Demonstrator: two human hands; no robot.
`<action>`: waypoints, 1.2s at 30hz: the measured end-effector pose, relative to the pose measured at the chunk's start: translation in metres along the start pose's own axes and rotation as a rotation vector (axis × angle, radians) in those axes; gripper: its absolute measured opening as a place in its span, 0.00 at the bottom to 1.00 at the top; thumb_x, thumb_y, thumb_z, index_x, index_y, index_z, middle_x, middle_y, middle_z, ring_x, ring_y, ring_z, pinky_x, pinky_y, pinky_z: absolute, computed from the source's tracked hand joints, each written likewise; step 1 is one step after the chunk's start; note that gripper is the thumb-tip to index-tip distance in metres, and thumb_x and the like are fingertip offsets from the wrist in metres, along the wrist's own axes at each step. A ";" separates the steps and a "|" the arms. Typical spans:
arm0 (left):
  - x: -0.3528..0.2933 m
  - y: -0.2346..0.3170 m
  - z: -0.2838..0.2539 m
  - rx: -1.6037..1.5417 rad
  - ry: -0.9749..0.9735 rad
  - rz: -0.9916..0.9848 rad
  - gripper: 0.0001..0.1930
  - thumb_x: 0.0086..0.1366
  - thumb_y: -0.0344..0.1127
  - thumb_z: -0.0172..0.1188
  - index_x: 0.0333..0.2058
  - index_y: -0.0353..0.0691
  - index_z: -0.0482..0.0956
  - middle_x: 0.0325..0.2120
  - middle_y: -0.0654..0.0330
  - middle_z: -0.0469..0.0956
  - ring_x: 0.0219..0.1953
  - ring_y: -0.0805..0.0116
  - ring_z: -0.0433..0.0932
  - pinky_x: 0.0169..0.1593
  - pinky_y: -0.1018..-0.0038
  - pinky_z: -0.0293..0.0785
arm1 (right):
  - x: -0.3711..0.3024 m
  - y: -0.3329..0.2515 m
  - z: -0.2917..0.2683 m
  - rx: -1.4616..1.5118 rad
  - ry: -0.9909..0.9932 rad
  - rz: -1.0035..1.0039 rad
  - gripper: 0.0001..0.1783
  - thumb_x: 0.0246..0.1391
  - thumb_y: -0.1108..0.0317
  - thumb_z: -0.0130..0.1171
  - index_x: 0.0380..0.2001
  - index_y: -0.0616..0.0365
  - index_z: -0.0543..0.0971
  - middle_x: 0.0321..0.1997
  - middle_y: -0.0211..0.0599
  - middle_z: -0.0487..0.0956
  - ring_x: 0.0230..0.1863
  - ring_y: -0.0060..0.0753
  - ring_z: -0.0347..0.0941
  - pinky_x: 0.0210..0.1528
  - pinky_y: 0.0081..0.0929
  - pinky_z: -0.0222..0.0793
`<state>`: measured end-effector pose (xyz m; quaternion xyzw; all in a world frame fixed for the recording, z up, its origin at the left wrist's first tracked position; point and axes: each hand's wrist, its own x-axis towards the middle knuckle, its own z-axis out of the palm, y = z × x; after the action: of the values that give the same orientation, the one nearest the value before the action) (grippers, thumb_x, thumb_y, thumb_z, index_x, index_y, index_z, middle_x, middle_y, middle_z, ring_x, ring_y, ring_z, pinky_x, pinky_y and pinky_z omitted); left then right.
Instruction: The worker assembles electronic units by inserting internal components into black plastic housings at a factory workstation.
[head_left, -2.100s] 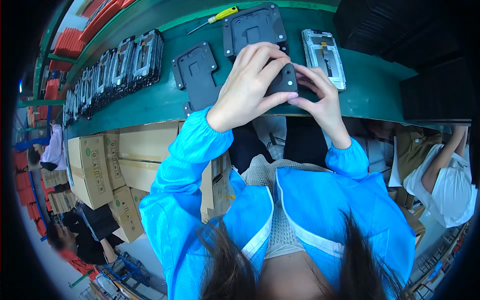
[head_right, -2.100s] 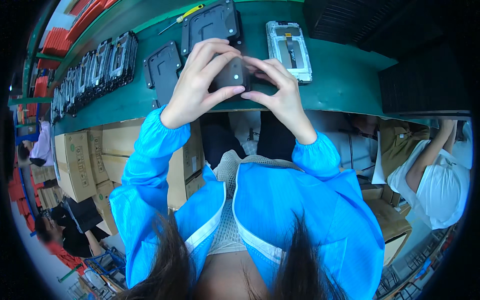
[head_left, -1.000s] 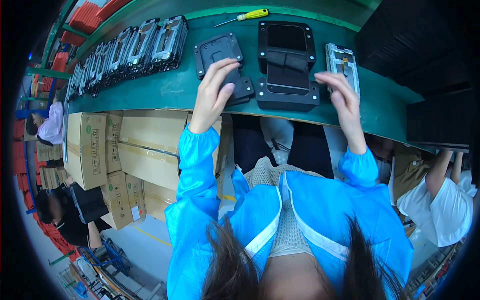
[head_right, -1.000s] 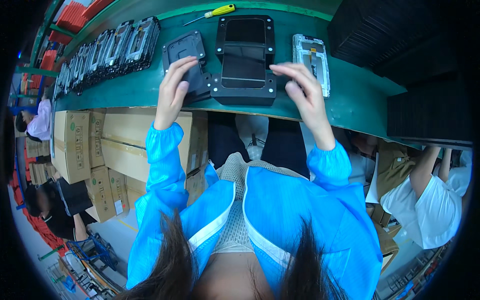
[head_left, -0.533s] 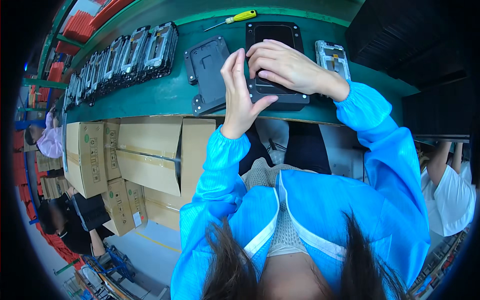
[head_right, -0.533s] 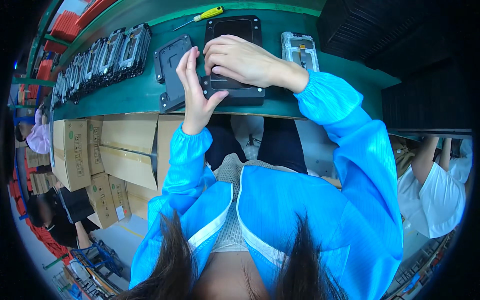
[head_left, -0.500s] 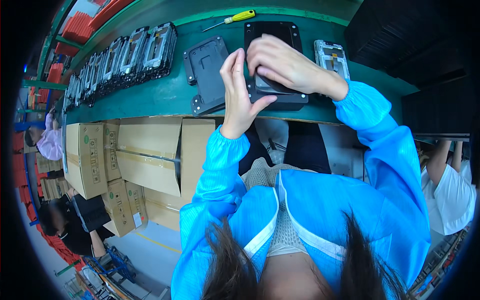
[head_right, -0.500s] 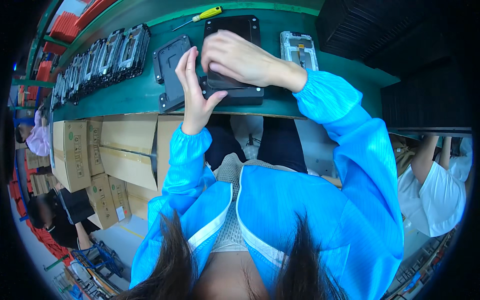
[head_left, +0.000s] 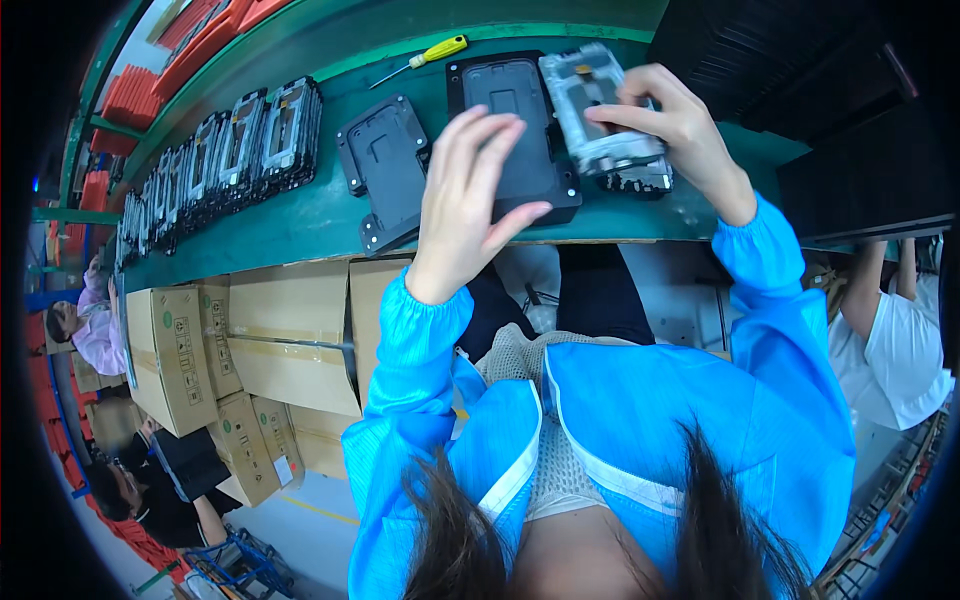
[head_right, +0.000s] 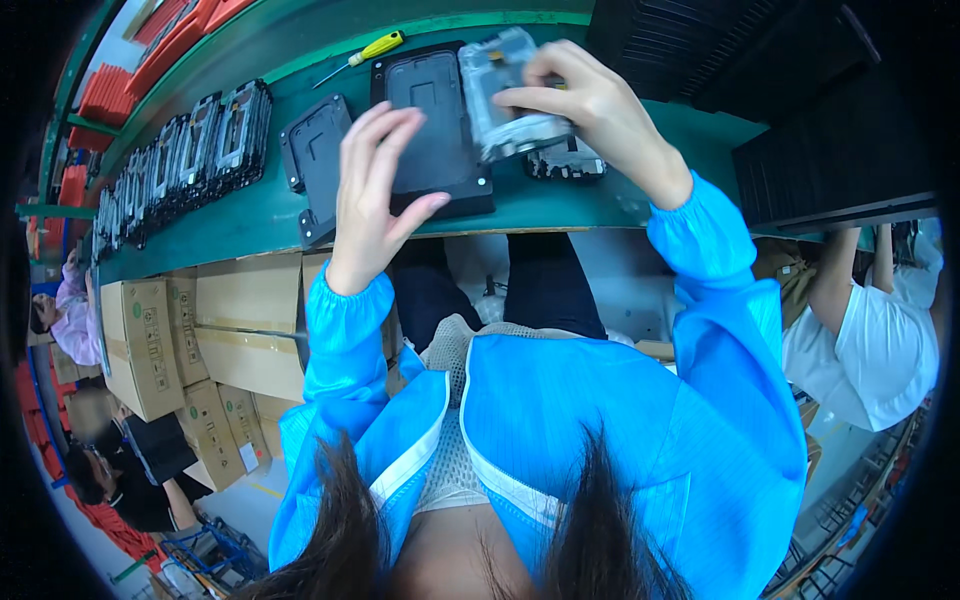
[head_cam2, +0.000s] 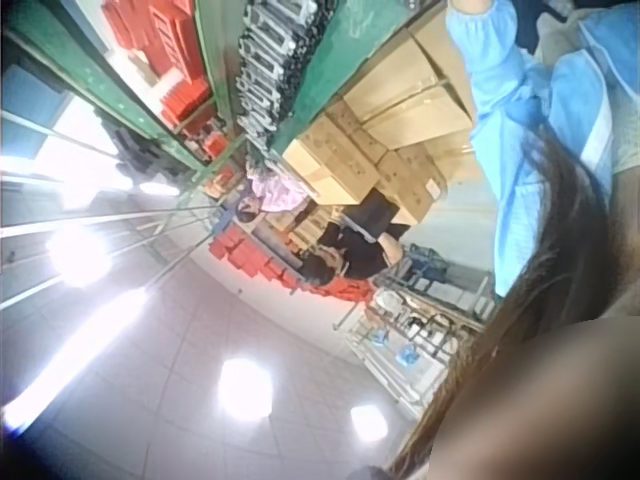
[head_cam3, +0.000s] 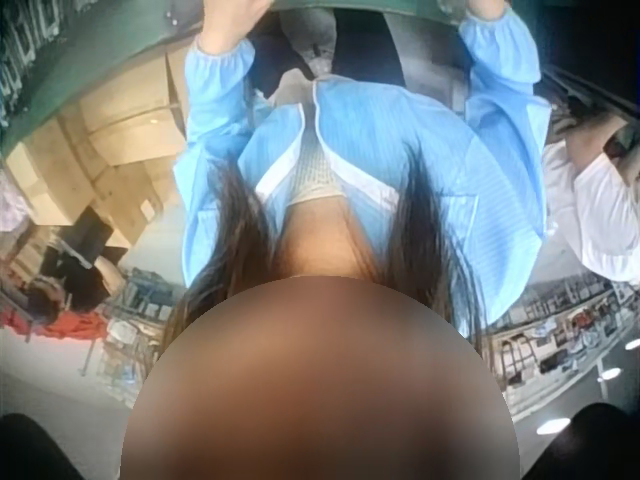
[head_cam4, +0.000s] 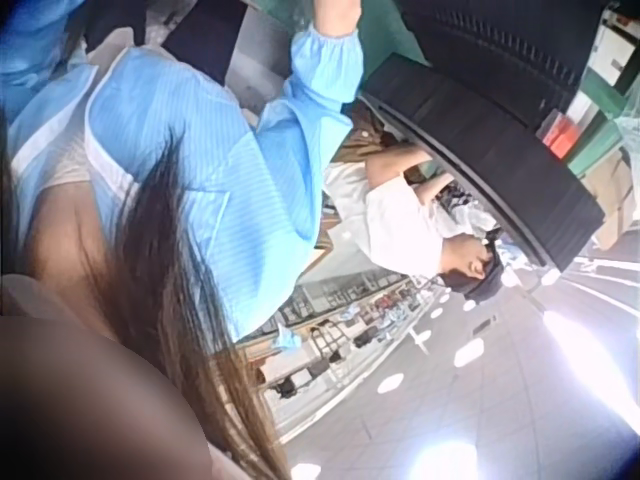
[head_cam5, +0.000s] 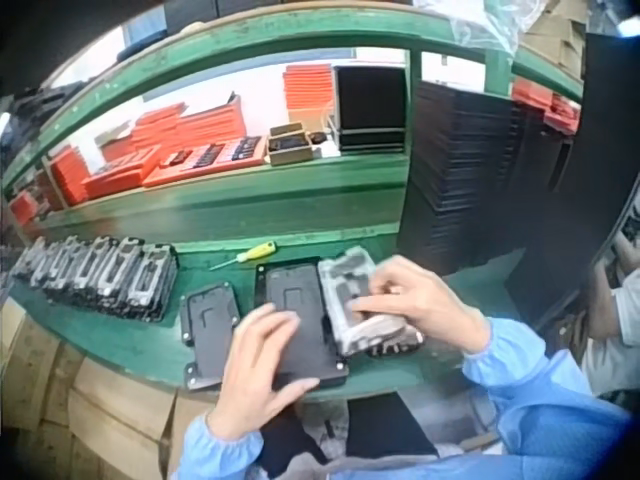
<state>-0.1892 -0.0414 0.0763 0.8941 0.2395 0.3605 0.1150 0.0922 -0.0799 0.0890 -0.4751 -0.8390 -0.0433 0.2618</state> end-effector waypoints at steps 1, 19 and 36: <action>0.006 0.000 0.001 -0.017 -0.070 0.075 0.36 0.49 0.44 0.72 0.55 0.34 0.71 0.53 0.51 0.68 0.62 0.46 0.62 0.64 0.55 0.61 | -0.012 0.005 0.002 -0.006 -0.001 0.003 0.27 0.37 0.83 0.62 0.45 0.49 0.83 0.44 0.35 0.72 0.53 0.42 0.69 0.53 0.34 0.71; 0.023 -0.010 0.017 -0.019 -0.310 0.178 0.26 0.48 0.41 0.72 0.45 0.36 0.78 0.48 0.58 0.74 0.60 0.53 0.66 0.61 0.58 0.65 | -0.047 -0.050 0.030 0.268 0.023 0.332 0.35 0.39 0.80 0.66 0.57 0.54 0.75 0.54 0.39 0.75 0.59 0.43 0.68 0.57 0.32 0.71; 0.006 -0.019 -0.013 -0.836 0.510 -0.228 0.26 0.49 0.38 0.70 0.48 0.35 0.78 0.49 0.53 0.75 0.58 0.55 0.71 0.62 0.64 0.64 | -0.032 -0.082 0.067 0.713 0.174 0.565 0.32 0.42 0.73 0.70 0.54 0.61 0.76 0.54 0.44 0.78 0.54 0.38 0.76 0.60 0.35 0.70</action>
<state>-0.2018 -0.0213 0.0819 0.6232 0.1914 0.6176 0.4399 0.0114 -0.1275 0.0305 -0.5600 -0.6142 0.2811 0.4798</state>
